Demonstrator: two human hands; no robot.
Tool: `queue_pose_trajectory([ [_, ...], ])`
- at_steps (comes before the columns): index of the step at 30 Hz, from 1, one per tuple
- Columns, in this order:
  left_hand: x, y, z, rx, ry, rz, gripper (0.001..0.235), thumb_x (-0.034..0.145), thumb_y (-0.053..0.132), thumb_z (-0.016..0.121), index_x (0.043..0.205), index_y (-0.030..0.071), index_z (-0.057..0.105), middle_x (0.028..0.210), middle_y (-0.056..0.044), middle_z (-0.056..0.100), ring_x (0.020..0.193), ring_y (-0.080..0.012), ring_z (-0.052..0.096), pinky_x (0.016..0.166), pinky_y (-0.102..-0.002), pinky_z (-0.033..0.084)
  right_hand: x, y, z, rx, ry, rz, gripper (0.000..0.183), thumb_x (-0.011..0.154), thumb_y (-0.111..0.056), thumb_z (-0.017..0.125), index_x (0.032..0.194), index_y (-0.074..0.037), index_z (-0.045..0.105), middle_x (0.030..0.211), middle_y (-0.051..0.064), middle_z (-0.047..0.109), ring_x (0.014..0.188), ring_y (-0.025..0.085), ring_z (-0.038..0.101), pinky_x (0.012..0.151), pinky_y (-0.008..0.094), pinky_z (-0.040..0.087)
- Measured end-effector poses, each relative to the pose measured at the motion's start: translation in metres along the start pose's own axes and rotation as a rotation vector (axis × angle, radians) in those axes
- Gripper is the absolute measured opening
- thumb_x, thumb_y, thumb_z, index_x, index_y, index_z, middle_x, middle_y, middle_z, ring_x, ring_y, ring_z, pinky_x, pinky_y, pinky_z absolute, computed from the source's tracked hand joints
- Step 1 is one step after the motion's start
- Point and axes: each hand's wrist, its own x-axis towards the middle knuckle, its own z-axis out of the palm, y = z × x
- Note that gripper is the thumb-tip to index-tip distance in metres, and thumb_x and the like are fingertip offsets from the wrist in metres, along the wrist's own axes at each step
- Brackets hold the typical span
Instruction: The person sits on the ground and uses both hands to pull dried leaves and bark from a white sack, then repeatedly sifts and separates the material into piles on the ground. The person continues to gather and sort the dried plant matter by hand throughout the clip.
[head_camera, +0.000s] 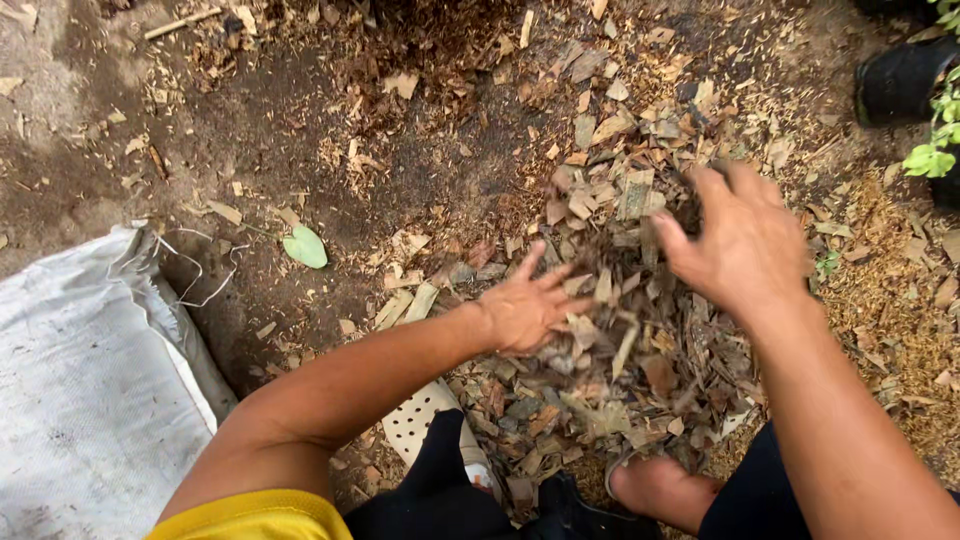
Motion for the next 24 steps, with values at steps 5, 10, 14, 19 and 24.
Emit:
queue_pose_trajectory([
  [5, -0.011, -0.028, 0.007, -0.063, 0.303, 0.150, 0.047, 0.094, 0.038, 0.054, 0.139, 0.023, 0.055, 0.148, -0.009, 0.049, 0.145, -0.0256, 0.037, 0.113, -0.060, 0.032, 0.026, -0.043, 0.026, -0.095, 0.071, -0.314, 0.099, 0.077, -0.057, 0.075, 0.160, -0.025, 0.031, 0.170, 0.017, -0.001, 0.157, 0.042, 0.004, 0.107, 0.079, 0.019],
  [10, -0.012, -0.090, -0.006, -0.005, 0.421, -0.278, 0.049, 0.096, 0.029, 0.052, 0.144, 0.018, 0.049, 0.155, -0.013, 0.041, 0.144, -0.0312, 0.035, 0.117, -0.056, 0.032, -0.001, -0.027, 0.066, -0.203, -0.112, -0.302, 0.084, 0.084, -0.054, 0.070, 0.156, -0.025, 0.035, 0.167, 0.012, 0.010, 0.153, 0.038, 0.009, 0.112, 0.071, 0.027],
  [14, 0.010, -0.102, -0.029, 0.196, 0.392, -0.288, 0.064, 0.097, 0.029, 0.048, 0.157, 0.021, 0.026, 0.167, -0.011, 0.015, 0.153, -0.0354, 0.009, 0.116, -0.069, 0.013, -0.022, -0.024, 0.082, -0.170, -0.115, -0.283, 0.079, 0.085, -0.051, 0.073, 0.151, -0.025, 0.037, 0.164, 0.016, 0.015, 0.151, 0.039, 0.013, 0.113, 0.072, 0.027],
  [19, 0.027, -0.128, -0.045, 0.194, 0.408, -0.358, 0.070, 0.102, 0.036, 0.035, 0.166, 0.024, 0.009, 0.167, -0.007, 0.003, 0.153, -0.0336, 0.001, 0.119, -0.065, 0.007, -0.025, -0.029, 0.090, -0.138, -0.144, -0.211, 0.077, 0.084, -0.043, 0.077, 0.148, -0.025, 0.040, 0.164, 0.015, 0.016, 0.153, 0.038, 0.013, 0.113, 0.071, 0.028],
  [24, 0.010, -0.163, -0.066, 0.465, 0.383, -0.653, 0.065, 0.107, 0.027, 0.033, 0.167, 0.011, 0.014, 0.173, -0.019, 0.003, 0.158, -0.0403, 0.002, 0.122, -0.064, 0.008, -0.025, -0.029, 0.085, -0.143, -0.144, -0.227, 0.075, 0.086, -0.037, 0.076, 0.150, -0.025, 0.038, 0.164, 0.015, 0.016, 0.152, 0.038, 0.015, 0.114, 0.070, 0.028],
])
